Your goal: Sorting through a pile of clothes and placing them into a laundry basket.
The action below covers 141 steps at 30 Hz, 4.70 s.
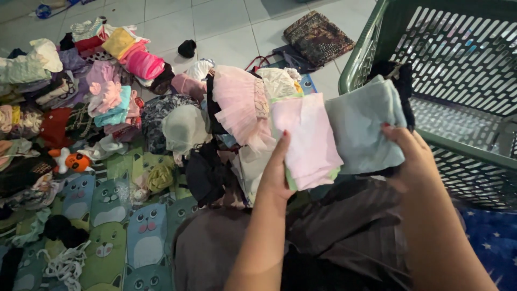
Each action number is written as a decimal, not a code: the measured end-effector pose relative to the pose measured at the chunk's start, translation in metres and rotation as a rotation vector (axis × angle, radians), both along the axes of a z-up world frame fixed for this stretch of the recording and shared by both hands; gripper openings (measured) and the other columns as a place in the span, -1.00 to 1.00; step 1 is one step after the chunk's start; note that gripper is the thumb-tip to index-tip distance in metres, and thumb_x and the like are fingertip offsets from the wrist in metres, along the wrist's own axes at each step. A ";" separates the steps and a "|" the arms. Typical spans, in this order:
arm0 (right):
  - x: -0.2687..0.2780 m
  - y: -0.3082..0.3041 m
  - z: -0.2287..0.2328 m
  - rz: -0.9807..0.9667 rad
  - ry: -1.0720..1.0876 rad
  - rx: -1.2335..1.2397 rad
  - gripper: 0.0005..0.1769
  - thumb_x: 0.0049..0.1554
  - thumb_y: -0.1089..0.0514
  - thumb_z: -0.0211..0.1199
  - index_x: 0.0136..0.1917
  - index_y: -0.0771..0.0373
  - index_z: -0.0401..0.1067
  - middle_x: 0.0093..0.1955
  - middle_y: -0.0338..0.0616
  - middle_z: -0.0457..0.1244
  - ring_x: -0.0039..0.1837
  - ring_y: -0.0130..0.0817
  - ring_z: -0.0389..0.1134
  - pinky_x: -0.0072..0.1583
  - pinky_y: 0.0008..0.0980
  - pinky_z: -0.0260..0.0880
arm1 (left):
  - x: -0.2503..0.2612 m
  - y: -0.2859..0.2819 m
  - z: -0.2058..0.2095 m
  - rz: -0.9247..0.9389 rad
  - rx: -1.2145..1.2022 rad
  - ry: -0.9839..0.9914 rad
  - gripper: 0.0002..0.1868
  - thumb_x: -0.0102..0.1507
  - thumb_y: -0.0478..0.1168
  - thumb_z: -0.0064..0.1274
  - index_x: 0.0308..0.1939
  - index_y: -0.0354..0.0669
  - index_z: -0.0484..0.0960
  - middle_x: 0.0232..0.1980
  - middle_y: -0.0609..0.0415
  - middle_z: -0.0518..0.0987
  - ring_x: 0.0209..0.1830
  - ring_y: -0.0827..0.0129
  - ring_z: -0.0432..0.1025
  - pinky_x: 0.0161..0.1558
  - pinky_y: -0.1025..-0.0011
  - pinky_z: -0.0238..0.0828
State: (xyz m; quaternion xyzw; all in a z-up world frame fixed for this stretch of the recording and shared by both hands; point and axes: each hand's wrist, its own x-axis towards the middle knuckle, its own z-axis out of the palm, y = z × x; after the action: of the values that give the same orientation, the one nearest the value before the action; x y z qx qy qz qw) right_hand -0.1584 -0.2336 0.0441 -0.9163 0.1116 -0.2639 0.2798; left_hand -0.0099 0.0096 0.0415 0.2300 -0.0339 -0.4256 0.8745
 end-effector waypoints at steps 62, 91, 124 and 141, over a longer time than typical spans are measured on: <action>0.195 -0.236 -0.038 -0.433 -0.030 1.409 -0.39 -0.02 0.21 0.45 0.28 0.36 0.38 0.15 0.10 0.39 0.14 0.02 0.48 0.20 -0.01 0.55 | 0.106 -0.250 0.068 0.169 1.507 -1.662 -0.51 0.28 -0.32 -0.09 0.28 -0.33 0.20 -0.02 -0.28 0.55 -0.23 -0.08 0.59 -0.22 0.10 0.57; 0.233 -0.208 -0.079 -0.115 0.964 -0.268 0.04 0.00 -0.37 0.34 0.63 -0.32 -0.06 0.76 -0.04 -0.53 0.65 0.54 -0.47 0.32 0.57 0.18 | 0.110 -0.245 0.074 0.144 1.389 -1.627 -0.25 0.19 -0.25 0.13 0.38 -0.38 0.15 0.06 -0.34 0.52 -0.14 -0.15 0.55 -0.16 0.08 0.55; 0.085 -0.006 0.089 -0.274 0.142 0.235 -0.65 0.19 0.07 0.18 0.24 0.16 0.42 -0.14 -0.06 0.47 -0.10 -0.15 0.54 -0.01 -0.18 0.51 | 0.106 -0.206 -0.001 0.446 0.694 -1.469 -0.56 0.36 -0.41 -0.26 0.33 -0.18 0.41 0.39 -0.23 0.37 0.39 -0.05 0.31 0.30 0.16 0.33; 0.080 0.001 0.074 -0.355 0.042 0.002 -0.80 0.11 0.08 0.27 0.01 0.13 0.56 -0.18 -0.09 0.44 -0.15 -0.10 0.49 -0.07 -0.10 0.48 | 0.043 -0.164 0.020 0.261 0.647 -1.082 -0.48 0.45 -0.20 -0.33 0.52 -0.03 0.18 0.49 -0.16 0.35 0.39 0.06 0.37 0.30 0.25 0.28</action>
State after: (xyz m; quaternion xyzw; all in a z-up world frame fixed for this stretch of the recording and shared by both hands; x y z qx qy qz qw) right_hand -0.0789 -0.2329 0.1178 -0.8873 0.2776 -0.2897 0.2275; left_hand 0.0331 -0.1540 0.0617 0.6665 -0.3119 -0.1280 0.6649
